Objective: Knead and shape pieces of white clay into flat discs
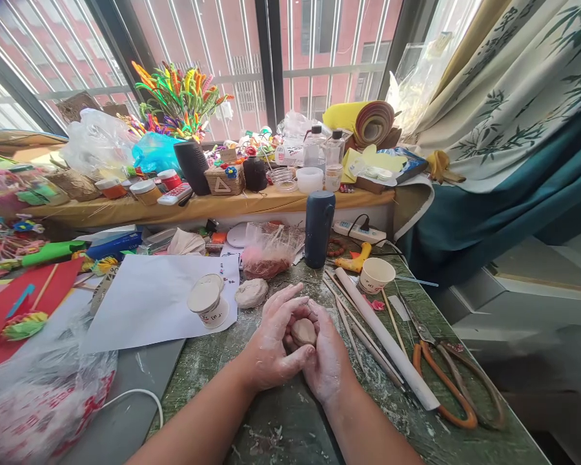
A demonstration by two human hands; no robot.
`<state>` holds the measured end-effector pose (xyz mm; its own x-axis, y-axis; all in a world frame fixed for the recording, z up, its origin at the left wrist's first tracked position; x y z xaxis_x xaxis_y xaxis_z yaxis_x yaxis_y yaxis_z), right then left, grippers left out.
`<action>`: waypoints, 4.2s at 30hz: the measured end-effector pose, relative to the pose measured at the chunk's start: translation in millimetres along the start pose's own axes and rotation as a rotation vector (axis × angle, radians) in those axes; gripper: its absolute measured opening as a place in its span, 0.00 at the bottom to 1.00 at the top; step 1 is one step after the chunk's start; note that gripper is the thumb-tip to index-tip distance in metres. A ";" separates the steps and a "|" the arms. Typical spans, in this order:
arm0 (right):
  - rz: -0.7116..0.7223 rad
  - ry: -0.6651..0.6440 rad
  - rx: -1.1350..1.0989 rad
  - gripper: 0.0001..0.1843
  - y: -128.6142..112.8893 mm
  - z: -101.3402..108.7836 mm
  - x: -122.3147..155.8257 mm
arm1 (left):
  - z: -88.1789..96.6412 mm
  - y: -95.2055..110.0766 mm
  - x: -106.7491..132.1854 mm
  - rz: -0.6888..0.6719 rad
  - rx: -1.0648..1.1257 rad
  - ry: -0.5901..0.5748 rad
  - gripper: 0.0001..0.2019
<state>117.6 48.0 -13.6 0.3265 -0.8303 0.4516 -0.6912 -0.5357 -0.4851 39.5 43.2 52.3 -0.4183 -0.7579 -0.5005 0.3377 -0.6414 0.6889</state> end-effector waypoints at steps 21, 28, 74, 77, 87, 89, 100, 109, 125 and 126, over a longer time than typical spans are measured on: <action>0.652 0.155 0.581 0.21 -50.1 -9.8 31.7 | -16.8 -62.5 8.6 0.738 1.354 0.521 0.27; 0.604 0.273 0.496 0.17 -48.5 15.6 16.3 | -9.2 -72.0 19.2 0.775 1.149 0.584 0.23; 0.000 -0.195 0.133 0.38 10.9 -28.5 7.4 | 24.3 -19.4 1.6 0.218 0.117 0.281 0.10; -0.071 -0.185 0.211 0.38 20.3 -26.8 6.4 | 35.6 -44.9 14.7 0.439 0.295 0.479 0.22; -0.078 -0.124 0.166 0.24 26.2 -19.5 2.1 | 25.5 -45.5 19.9 0.444 0.515 0.536 0.31; -0.105 -0.177 0.044 0.22 24.5 -23.9 3.3 | 19.8 -26.1 9.2 0.300 0.308 0.346 0.27; 0.090 -0.070 -0.136 0.27 -23.6 3.0 1.7 | 16.0 -13.6 4.7 0.051 0.126 0.253 0.16; 0.072 -0.141 0.127 0.22 -0.8 -24.5 9.7 | 20.3 4.0 -4.7 -0.024 0.012 0.167 0.11; -0.002 -0.189 0.327 0.28 18.7 -32.7 9.6 | 41.1 -60.8 19.6 0.560 0.372 0.607 0.21; 0.018 -0.171 0.362 0.29 18.2 -30.9 7.9 | 39.7 -62.5 20.0 0.558 0.395 0.613 0.20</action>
<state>87.7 36.4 4.3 0.4404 -0.8373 0.3241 -0.4361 -0.5150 -0.7380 -23.4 72.8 20.0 0.2774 -0.9483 -0.1543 -0.0039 -0.1617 0.9868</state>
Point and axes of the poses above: each hand's wrist, its own x-axis away from the middle knuckle, its own z-axis out of the back of the hand, y = z × x, the point moved 9 cm from there along -x, towards the middle knuckle, and after that the axes turned 7 degrees about -z, right-handed, at the moved point
